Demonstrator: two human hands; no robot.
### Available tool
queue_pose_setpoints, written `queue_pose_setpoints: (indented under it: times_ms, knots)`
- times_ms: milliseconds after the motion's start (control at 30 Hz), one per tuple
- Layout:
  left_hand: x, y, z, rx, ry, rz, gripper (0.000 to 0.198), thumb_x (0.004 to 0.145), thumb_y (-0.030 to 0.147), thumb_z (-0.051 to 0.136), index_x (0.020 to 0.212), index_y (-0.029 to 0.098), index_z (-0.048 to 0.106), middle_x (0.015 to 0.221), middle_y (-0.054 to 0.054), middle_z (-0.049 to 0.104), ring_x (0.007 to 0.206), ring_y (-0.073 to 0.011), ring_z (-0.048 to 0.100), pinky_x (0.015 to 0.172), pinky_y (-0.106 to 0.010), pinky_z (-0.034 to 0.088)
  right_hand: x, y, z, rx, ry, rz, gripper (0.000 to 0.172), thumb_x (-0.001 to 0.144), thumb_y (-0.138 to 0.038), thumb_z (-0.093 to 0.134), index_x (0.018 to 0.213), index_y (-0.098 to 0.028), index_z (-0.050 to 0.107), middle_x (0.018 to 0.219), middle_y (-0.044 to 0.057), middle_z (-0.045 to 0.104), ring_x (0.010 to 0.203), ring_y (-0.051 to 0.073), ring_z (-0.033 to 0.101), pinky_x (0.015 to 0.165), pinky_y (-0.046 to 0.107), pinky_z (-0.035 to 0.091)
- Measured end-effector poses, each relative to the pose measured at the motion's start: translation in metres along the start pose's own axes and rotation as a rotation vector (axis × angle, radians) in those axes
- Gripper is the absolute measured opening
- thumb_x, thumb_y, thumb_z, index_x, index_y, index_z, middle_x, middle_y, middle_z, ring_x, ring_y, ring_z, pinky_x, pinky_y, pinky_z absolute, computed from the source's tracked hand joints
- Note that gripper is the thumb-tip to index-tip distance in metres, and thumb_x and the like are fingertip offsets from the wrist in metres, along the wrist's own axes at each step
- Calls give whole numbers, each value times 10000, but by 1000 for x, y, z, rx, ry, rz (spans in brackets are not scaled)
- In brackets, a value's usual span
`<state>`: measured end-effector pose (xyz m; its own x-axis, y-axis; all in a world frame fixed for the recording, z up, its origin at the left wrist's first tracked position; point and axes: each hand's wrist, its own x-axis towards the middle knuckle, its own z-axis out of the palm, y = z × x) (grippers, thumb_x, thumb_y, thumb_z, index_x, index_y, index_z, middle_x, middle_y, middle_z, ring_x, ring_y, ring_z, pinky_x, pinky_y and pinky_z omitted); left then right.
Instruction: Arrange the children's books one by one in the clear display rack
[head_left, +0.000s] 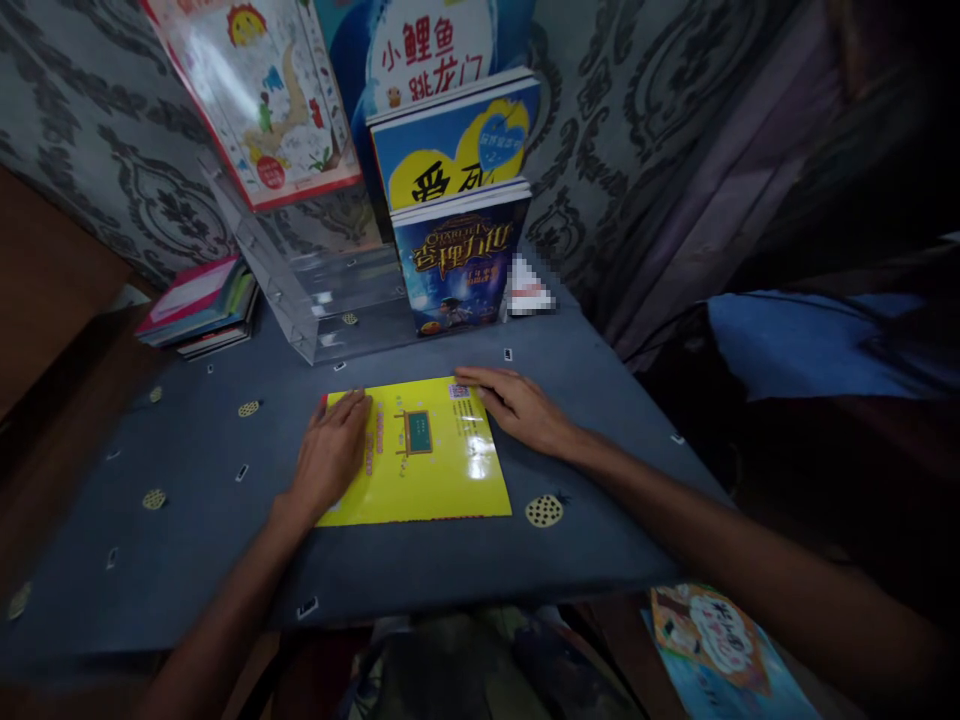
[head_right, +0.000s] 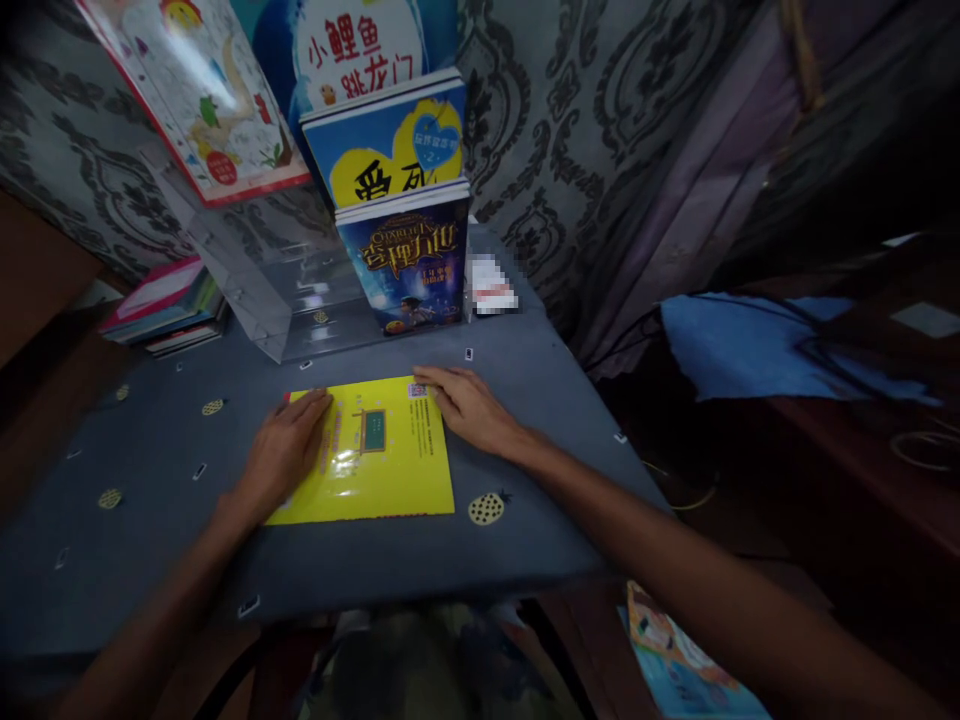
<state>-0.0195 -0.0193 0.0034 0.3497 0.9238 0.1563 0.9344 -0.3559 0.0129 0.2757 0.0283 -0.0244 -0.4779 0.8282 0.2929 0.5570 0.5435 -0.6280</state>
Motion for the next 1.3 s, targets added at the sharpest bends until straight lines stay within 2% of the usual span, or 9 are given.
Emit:
queue_pose_setpoints:
  times_ms: [167, 267, 367, 500, 600, 700, 900, 1067, 1300]
  knots:
    - [26, 51, 5, -137, -72, 311, 417, 1035, 225, 358, 1403, 185, 549, 1504, -117, 536, 1412, -240, 484, 1160, -490, 390, -1, 2, 4, -21, 15, -17, 461, 1003, -225, 359, 1425, -212, 543, 1351, 78, 677, 1254, 237, 621, 1117, 497, 441]
    - [28, 79, 5, -175, -116, 444, 432, 1046, 231, 344, 1445, 183, 503, 1517, -117, 520, 1436, -239, 453, 1175, -511, 371, -2, 3, 6, -57, 3, -25, 460, 989, -202, 363, 1407, -180, 554, 1374, 95, 658, 1251, 238, 620, 1140, 502, 414]
    - [10, 96, 2, -197, -151, 544, 432, 1047, 217, 338, 1447, 161, 491, 1508, -115, 531, 1451, -236, 432, 1195, -517, 349, -3, 2, 6, -73, -21, -21, 479, 964, -181, 391, 1420, -151, 537, 1393, 109, 643, 1272, 247, 603, 1152, 510, 398]
    - [-25, 103, -2, -228, -173, 622, 459, 1023, 168, 362, 1473, 183, 454, 1532, -88, 508, 1474, -200, 394, 1227, -477, 319, -3, -1, 4, -72, -23, -4, 488, 954, -190, 416, 1427, -155, 533, 1401, 104, 638, 1262, 255, 608, 1157, 516, 391]
    - [-41, 104, -3, -229, -169, 657, 516, 994, 134, 371, 1509, 167, 401, 1556, -98, 473, 1490, -206, 364, 1233, -455, 322, -3, -2, 4, -59, -15, -16, 484, 953, -195, 423, 1422, -171, 542, 1398, 100, 641, 1262, 257, 610, 1153, 520, 394]
    - [-47, 106, -2, -221, -160, 663, 560, 972, 107, 375, 1531, 136, 352, 1566, -106, 457, 1502, -218, 338, 1238, -448, 320, -3, -2, 4, -54, -17, -34, 497, 938, -186, 440, 1425, -179, 543, 1389, 100, 648, 1245, 259, 625, 1147, 534, 398]
    - [-60, 100, 0, -238, -138, 600, 579, 969, 84, 373, 1543, 140, 323, 1558, -111, 467, 1517, -194, 303, 1243, -450, 319, -3, -1, 6, -86, -23, -37, 495, 928, -210, 493, 1420, -202, 551, 1405, 97, 636, 1286, 261, 605, 1158, 547, 386]
    - [-84, 75, -5, -265, -70, 534, 578, 982, 71, 375, 1551, 145, 309, 1529, -120, 503, 1482, -184, 378, 1200, -437, 401, -3, 2, 8, -117, -28, -25, 490, 924, -243, 520, 1411, -210, 558, 1419, 89, 626, 1320, 274, 579, 1155, 565, 389]
    - [-120, 25, -15, -255, -64, 315, 646, 995, 72, 397, 1591, 263, 240, 1541, -83, 494, 1452, -184, 427, 1197, -455, 405, -3, 3, 7, -110, -42, -41, 485, 937, -290, 512, 1408, -186, 562, 1426, 109, 617, 1320, 295, 576, 1155, 573, 388]
